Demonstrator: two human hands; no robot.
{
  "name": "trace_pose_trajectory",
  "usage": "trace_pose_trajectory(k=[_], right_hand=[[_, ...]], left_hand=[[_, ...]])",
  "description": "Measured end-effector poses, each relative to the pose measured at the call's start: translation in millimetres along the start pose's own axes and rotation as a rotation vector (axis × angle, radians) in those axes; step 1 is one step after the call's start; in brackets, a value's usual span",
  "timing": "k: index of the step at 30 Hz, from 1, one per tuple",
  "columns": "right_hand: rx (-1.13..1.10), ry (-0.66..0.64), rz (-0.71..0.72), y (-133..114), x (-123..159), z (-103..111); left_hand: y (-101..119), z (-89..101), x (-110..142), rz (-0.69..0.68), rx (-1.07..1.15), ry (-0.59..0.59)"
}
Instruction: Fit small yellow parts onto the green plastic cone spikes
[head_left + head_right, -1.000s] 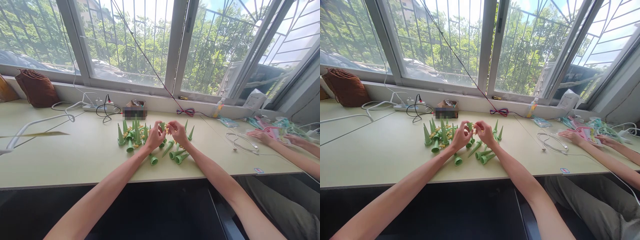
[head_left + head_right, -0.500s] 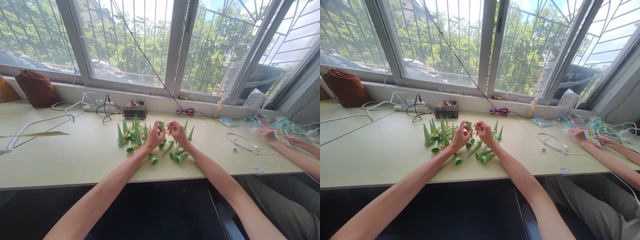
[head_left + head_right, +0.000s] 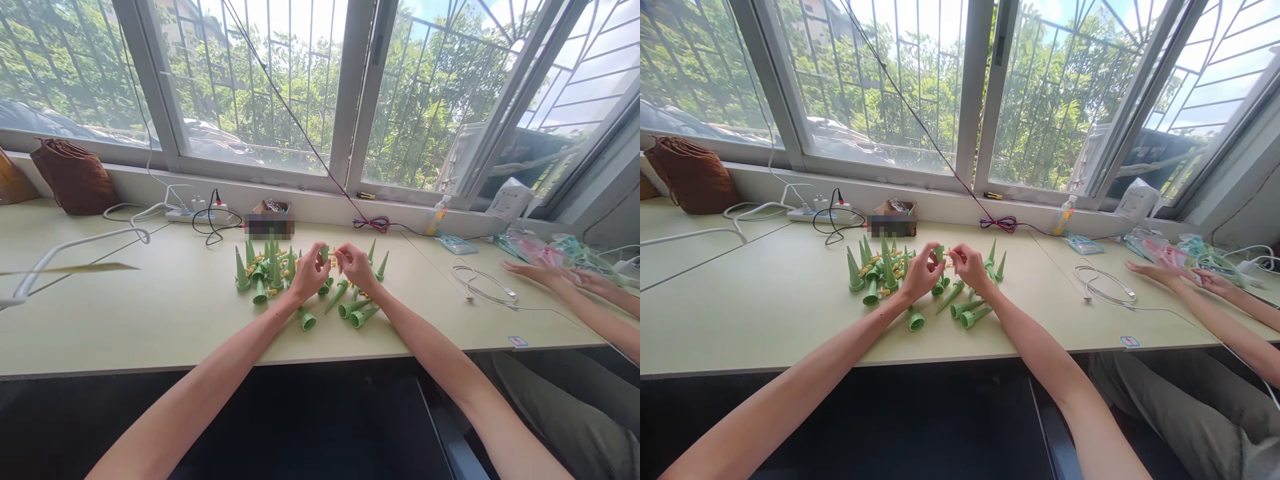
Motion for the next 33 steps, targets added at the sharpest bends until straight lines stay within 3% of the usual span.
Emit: trace_pose_trajectory(k=[33], right_hand=[[0.261, -0.043, 0.057, 2.5, -0.1, 0.6]], left_hand=[[2.6, 1.7, 2.1, -0.020, 0.016, -0.040]])
Point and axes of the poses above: each hand's wrist, its own x-axis away from the middle knuckle, its own z-axis out of the back of the hand, y = z × x, the point moved 1 cm from there along -x, towards the middle knuckle, and after that the axes turned 15 degrees about z, right-handed, at the moved point
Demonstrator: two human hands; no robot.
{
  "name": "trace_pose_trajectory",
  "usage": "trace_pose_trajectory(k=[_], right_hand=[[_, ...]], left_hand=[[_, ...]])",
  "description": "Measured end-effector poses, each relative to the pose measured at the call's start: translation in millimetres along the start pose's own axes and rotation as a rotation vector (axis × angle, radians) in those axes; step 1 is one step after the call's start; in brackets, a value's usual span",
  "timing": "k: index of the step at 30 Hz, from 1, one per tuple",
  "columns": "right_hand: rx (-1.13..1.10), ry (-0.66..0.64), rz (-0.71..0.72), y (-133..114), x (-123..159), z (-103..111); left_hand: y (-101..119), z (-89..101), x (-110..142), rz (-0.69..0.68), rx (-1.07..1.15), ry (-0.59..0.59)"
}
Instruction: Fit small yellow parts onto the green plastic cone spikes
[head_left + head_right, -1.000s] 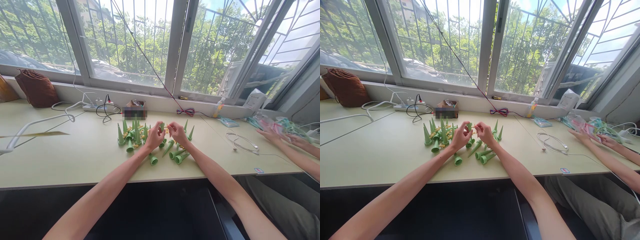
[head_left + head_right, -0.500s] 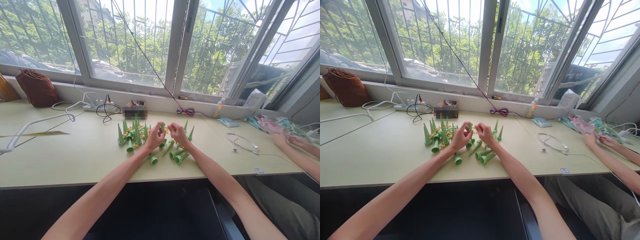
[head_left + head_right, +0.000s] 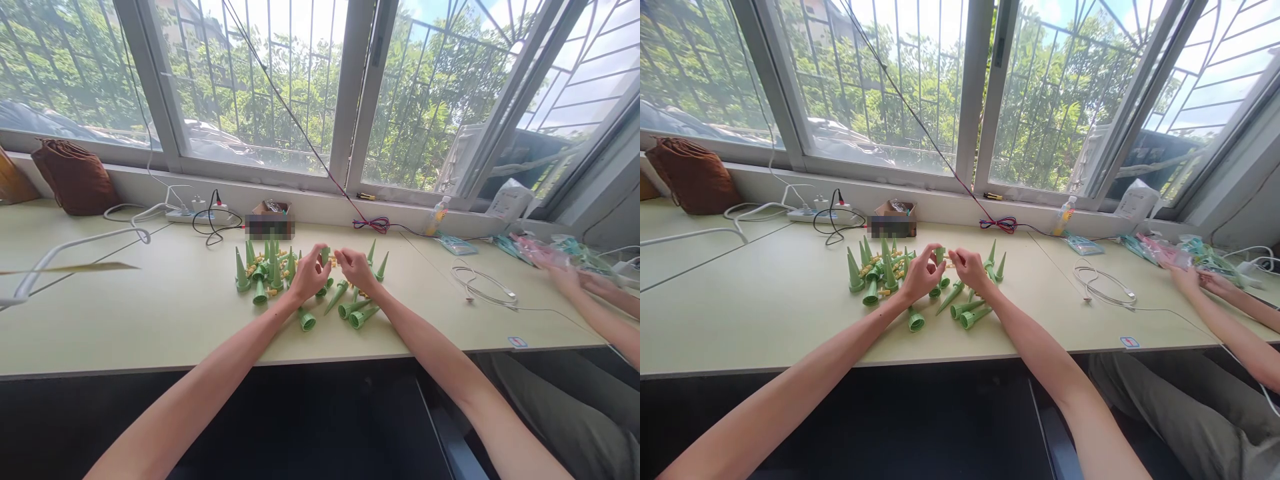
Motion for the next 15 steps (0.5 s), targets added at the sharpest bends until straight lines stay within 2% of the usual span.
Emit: trace_pose_trajectory(k=[7, 15], right_hand=[[-0.075, -0.009, -0.040, -4.3, 0.3, -1.8], [-0.179, 0.022, -0.016, -6.1, 0.1, -1.9]], left_hand=[[4.1, 1.3, -1.6, 0.033, 0.015, 0.044], [3.9, 1.1, -2.4, 0.042, 0.022, 0.079]])
Point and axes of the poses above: each hand's wrist, its own x-axis away from the middle knuckle, its own z-axis out of the back of the hand, y = z × x, the point moved 1 cm from there along -x, towards the middle knuckle, and after that the axes turned 15 degrees about z, right-handed, at the moved point
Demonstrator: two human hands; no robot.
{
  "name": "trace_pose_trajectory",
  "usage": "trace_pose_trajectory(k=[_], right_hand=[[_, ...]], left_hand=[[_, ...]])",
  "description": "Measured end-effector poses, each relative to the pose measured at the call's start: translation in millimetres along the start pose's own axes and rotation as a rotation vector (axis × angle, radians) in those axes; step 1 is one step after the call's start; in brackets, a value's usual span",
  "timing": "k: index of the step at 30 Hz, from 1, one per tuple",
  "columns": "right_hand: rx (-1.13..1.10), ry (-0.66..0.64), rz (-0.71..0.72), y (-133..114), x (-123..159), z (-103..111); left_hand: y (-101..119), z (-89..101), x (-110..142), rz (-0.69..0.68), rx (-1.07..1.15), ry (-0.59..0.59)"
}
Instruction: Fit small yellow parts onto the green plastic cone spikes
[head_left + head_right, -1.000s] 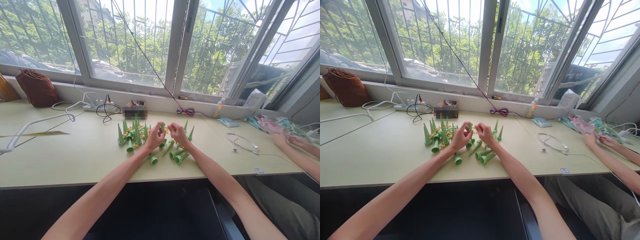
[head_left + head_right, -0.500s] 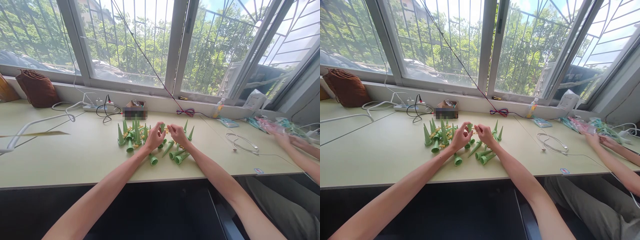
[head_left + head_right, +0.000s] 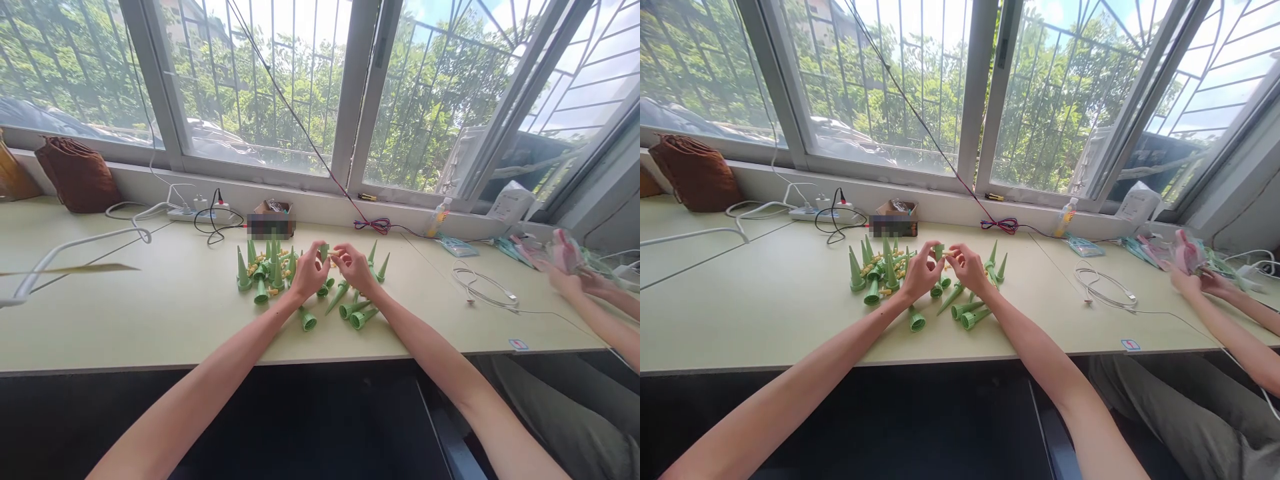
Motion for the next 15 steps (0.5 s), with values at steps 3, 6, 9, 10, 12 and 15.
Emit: trace_pose_trajectory(k=[3, 6, 9, 10, 12, 15], right_hand=[[0.019, -0.023, -0.001, 0.8, -0.5, -0.1], [0.024, -0.023, -0.009, 1.4, -0.9, -0.2], [0.018, -0.017, -0.001, 2.1, -0.8, -0.5], [0.022, -0.018, -0.001, 2.5, -0.7, -0.5], [0.039, -0.025, -0.008, 3.3, -0.5, -0.5], [0.067, -0.043, -0.011, 3.9, 0.0, -0.1]], left_hand=[[0.5, 0.0, 0.5, 0.001, -0.016, -0.006], [1.1, 0.1, 0.9, -0.002, -0.033, -0.009], [0.9, 0.0, 1.0, 0.002, -0.049, -0.008], [0.6, -0.1, 1.0, 0.002, -0.054, -0.006], [-0.2, -0.3, 1.0, -0.008, -0.057, -0.006], [-1.4, -0.6, 1.0, -0.032, -0.052, -0.008]])
Point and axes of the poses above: each hand's wrist, its own x-axis away from the middle knuckle, its own z-axis out of the back of the hand, y = z × x, the point moved 1 cm from there along -x, towards the middle knuckle, and after that the axes turned 15 degrees about z, right-handed, at the moved point
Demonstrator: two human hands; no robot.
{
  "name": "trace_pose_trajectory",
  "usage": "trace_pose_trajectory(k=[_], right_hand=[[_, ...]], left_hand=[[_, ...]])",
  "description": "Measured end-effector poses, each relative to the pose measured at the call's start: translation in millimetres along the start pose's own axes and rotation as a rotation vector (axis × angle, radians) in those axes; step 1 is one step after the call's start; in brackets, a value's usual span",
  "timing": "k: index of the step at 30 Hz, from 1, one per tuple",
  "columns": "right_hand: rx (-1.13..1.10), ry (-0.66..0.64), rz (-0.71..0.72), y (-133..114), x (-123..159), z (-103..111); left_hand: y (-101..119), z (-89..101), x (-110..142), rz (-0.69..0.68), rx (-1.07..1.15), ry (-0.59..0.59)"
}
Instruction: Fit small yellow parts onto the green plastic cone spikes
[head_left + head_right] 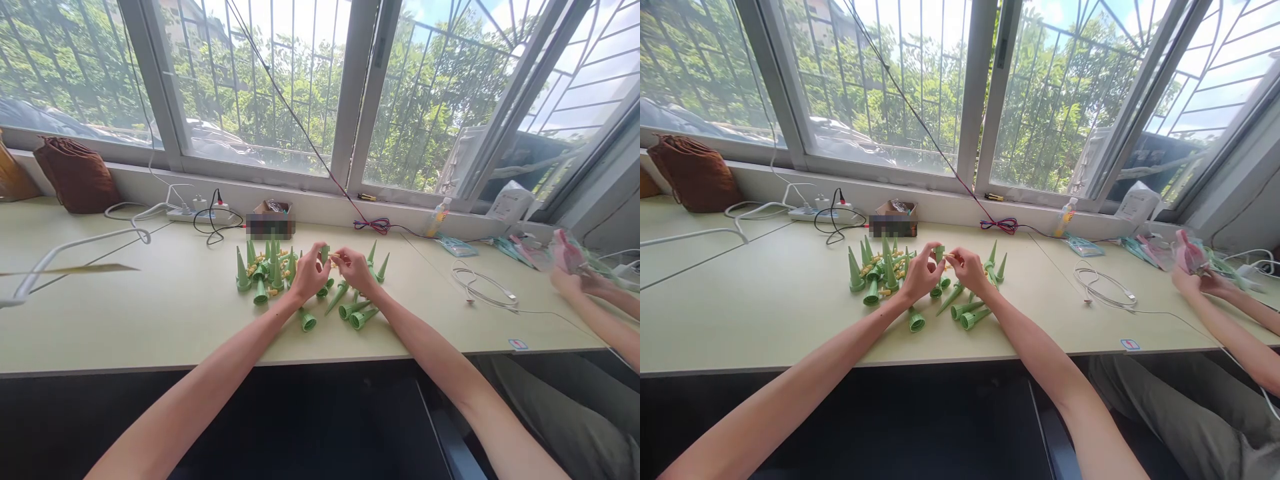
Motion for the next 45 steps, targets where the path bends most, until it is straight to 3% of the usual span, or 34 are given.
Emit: trace_pose_trajectory(k=[45], right_hand=[[0.009, -0.065, 0.017, -5.1, 1.3, 0.6]], left_hand=[[-0.6, -1.5, 2.2, 0.031, -0.069, -0.034]])
Point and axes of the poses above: each hand's wrist, its own x-axis away from the middle knuckle, its own z-axis out of the back of the hand, y = z × x, the point moved 1 cm from there along -x, towards the middle knuckle, and after that the axes turned 15 degrees about z, right-handed, at the moved point
